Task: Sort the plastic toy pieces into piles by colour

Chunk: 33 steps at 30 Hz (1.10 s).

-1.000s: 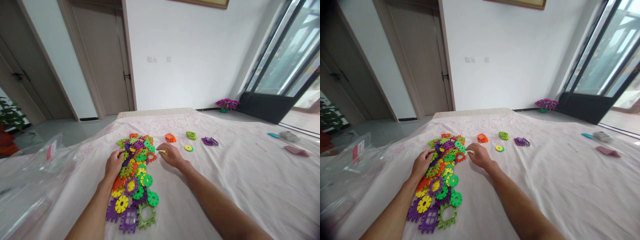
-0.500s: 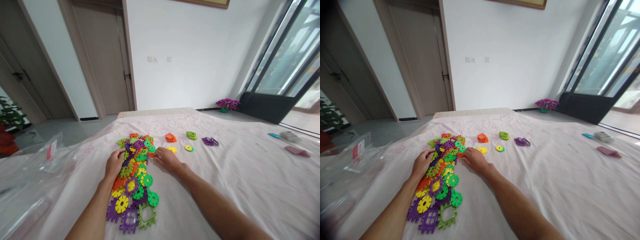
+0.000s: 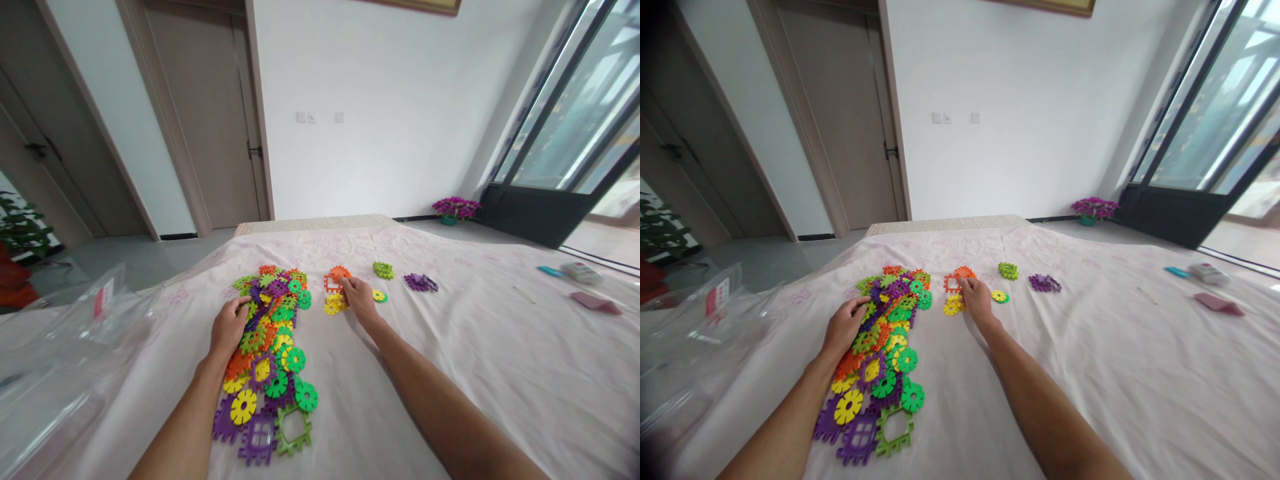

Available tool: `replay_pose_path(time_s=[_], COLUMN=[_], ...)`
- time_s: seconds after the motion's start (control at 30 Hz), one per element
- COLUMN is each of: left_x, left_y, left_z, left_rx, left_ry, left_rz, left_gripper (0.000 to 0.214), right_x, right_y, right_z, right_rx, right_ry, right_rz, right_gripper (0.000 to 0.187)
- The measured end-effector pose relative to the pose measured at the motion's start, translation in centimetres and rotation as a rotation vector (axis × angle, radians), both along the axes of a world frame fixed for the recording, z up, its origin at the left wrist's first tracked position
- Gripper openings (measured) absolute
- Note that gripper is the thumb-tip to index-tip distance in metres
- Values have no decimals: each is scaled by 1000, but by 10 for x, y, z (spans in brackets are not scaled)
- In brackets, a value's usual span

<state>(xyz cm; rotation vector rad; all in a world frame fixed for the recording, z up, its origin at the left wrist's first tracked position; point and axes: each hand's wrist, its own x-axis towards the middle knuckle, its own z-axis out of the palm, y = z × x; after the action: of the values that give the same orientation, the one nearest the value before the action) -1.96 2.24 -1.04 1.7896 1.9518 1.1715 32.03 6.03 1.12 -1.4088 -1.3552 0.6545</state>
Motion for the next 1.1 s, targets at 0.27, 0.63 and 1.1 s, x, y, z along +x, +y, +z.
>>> replay_pose_path(time_s=[0.27, 0.63, 1.1], left_x=[0, 1, 0], left_y=[-1, -1, 0], left_z=[1, 4, 1], left_rx=[-2, -13, 6], left_ry=[12, -4, 13], left_rz=[5, 0, 1], left_gripper=[33, 34, 34], right_x=[9, -9, -45], right_y=[5, -3, -44], right_z=[-5, -13, 9], right_rx=[-61, 111, 297], right_ry=[193, -181, -739], right_rz=[-18, 152, 513], right_gripper=[41, 31, 39])
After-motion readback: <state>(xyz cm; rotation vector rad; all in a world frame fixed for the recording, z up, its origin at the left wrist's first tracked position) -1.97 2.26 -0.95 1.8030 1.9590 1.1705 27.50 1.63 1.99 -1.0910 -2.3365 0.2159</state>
